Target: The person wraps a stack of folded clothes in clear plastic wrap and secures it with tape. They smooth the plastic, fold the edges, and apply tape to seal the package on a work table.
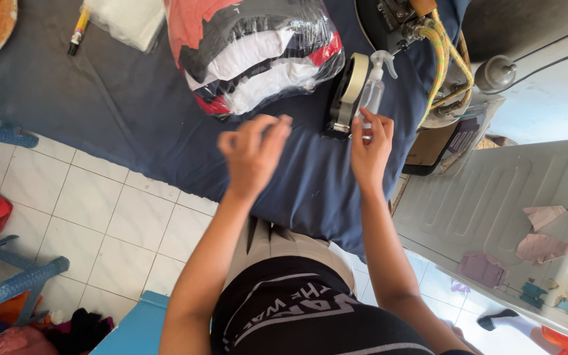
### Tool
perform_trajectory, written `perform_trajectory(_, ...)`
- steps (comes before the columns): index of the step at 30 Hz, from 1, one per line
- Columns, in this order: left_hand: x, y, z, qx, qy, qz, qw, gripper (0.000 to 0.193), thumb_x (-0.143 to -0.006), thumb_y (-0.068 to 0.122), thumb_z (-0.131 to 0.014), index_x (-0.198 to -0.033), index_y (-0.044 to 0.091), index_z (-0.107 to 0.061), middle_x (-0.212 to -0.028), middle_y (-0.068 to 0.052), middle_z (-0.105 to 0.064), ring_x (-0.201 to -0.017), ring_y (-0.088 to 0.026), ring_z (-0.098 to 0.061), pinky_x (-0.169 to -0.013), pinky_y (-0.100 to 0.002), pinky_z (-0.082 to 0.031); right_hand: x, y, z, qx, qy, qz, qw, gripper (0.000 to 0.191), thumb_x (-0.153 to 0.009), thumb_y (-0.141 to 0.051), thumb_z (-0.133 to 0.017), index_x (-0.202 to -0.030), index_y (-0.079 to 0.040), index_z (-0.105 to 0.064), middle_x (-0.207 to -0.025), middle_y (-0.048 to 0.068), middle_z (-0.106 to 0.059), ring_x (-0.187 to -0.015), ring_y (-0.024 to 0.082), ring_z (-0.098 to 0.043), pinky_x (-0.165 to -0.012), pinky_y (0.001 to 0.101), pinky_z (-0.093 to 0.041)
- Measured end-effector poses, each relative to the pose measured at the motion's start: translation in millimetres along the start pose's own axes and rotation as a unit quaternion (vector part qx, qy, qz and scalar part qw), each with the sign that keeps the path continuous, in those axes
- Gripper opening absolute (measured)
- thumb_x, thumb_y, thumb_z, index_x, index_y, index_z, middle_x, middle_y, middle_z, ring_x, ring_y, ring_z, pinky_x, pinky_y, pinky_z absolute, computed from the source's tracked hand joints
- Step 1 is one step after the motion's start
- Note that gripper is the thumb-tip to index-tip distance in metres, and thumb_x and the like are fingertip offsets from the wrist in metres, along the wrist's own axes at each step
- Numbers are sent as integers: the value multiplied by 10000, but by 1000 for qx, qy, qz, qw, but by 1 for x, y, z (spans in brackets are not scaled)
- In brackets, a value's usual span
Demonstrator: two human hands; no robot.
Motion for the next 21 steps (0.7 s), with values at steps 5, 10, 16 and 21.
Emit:
perform_trajectory(5, -1, 41, -70, 167, -140, 6, 976, 410, -938, 282, -750, -1300, 103, -682, -1310, -29, -599, -1154, -212, -609, -962, -419, -389, -16, 51, -15, -1, -78, -130, 988, 309, -965, -290, -777, -1024, 13, -788, -997, 46, -625, -740, 99, -588, -638, 246, -481)
perform_trajectory(10, 3, 41, -119, 321, -189, 91, 924, 428, -948, 251, -701, -1335, 72, -661, -1347, -22, -644, -1178, -233, -624, -939, -380, -463, -13, 86, -21, -120, -94, -298, 942, 277, -914, -267, -824, -941, 5, -776, -760, 51, -567, -623, 88, -449, -551, 244, -318)
perform_trajectory(16, 7, 40, -133, 329, -165, 92, 925, 369, -954, 236, -715, -1287, 82, -671, -1288, -17, -693, -1069, -220, -653, -865, -361, -505, -23, 88, -27, -152, -120, -266, 944, 274, -892, -294, -798, -884, -19, -798, -769, -21, -602, -614, 51, -455, -549, 219, -358)
perform_trajectory(21, 3, 39, -142, 300, -167, 49, 938, 295, -950, 206, -718, -1216, 89, -664, -1240, -4, -716, -1000, -205, -700, -784, -358, -502, -23, 103, -28, -200, -130, -355, 904, 255, -894, -316, -801, -857, -64, -785, -747, -39, -568, -635, 36, -472, -552, 221, -366)
Point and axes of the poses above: each hand's wrist, its own x-axis away from the middle knuckle, its own z-axis out of the back of the hand, y = z × x, the point moved 8 cm from there along -x, towards the middle knuckle
